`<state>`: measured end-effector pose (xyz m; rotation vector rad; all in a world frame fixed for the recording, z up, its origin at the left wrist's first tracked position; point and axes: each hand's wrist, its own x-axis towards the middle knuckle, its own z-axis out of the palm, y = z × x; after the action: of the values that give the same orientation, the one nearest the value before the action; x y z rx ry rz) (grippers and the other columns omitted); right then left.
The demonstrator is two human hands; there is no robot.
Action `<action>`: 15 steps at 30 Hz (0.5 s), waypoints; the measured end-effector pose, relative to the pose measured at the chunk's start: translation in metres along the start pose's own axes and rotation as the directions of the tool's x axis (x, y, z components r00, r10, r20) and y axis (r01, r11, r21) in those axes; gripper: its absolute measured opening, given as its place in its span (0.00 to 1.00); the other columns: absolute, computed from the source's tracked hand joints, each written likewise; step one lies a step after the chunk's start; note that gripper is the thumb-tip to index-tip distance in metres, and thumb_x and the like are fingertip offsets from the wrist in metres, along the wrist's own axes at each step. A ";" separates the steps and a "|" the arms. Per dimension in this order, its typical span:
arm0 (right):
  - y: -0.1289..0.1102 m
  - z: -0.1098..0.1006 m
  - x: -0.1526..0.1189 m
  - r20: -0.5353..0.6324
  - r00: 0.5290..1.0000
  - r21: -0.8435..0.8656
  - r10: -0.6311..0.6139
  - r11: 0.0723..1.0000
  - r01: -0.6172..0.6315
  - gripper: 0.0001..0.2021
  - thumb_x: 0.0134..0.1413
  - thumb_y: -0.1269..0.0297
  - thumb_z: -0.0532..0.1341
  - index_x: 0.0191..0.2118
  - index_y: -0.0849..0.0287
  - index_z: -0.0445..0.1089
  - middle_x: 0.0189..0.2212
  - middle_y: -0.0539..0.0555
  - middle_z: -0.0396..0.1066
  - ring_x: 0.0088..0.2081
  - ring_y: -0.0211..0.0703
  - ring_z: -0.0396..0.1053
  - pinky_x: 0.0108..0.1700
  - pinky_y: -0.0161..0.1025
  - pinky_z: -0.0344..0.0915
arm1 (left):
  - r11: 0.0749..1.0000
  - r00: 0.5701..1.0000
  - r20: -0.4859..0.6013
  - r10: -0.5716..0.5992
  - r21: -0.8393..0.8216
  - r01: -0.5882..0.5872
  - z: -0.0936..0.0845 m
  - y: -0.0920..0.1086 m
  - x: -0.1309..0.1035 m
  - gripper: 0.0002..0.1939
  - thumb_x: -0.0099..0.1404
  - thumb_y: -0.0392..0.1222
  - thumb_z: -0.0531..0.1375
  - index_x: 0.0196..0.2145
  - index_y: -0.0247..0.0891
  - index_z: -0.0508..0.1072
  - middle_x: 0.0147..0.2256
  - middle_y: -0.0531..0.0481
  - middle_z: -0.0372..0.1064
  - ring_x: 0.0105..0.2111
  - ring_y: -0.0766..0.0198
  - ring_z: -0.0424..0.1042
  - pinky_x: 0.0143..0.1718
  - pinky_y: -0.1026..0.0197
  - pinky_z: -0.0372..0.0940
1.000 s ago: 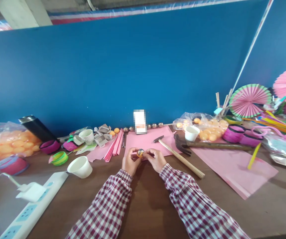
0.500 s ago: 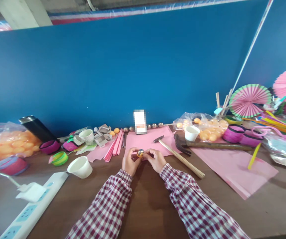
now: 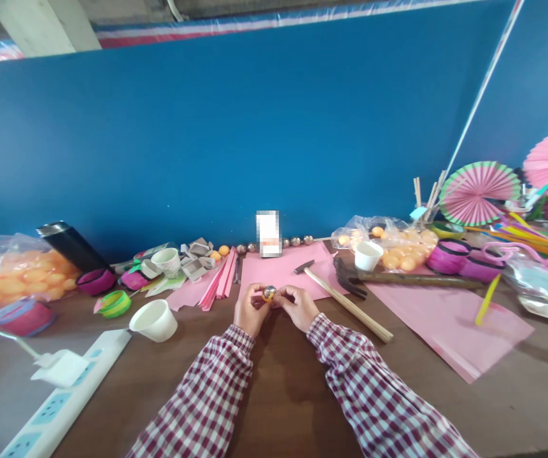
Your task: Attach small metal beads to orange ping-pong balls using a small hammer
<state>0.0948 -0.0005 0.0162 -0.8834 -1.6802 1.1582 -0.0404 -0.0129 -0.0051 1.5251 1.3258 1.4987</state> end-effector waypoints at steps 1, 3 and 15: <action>0.000 0.000 0.000 0.001 1.000 0.002 -0.001 1.000 0.001 0.15 0.45 0.54 0.56 0.29 0.62 0.69 0.27 0.53 0.71 0.29 0.39 0.68 0.37 0.39 0.65 | 1.000 1.000 0.001 0.001 -0.003 -0.001 0.000 0.000 0.000 0.16 0.46 0.35 0.61 0.35 0.36 0.66 0.35 0.47 0.67 0.27 0.68 0.69 0.27 0.65 0.67; 0.000 0.000 0.000 0.004 1.000 0.005 -0.008 1.000 0.008 0.15 0.45 0.54 0.56 0.29 0.62 0.69 0.27 0.53 0.71 0.29 0.39 0.68 0.37 0.39 0.65 | 1.000 1.000 0.001 0.002 -0.006 -0.002 0.000 0.001 0.000 0.15 0.46 0.35 0.61 0.35 0.36 0.66 0.35 0.47 0.67 0.27 0.68 0.69 0.27 0.65 0.67; 0.002 -0.002 0.001 0.029 1.000 -0.044 -0.011 0.999 0.012 0.14 0.45 0.56 0.56 0.29 0.62 0.69 0.26 0.52 0.70 0.30 0.39 0.67 0.37 0.38 0.64 | 0.997 1.000 0.023 -0.018 -0.071 0.019 0.000 -0.001 -0.001 0.15 0.48 0.31 0.59 0.35 0.36 0.65 0.36 0.48 0.66 0.30 0.67 0.69 0.29 0.64 0.68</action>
<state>0.0962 0.0017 0.0146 -0.8869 -1.7383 1.1348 -0.0402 -0.0132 -0.0063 1.4769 1.2567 1.4969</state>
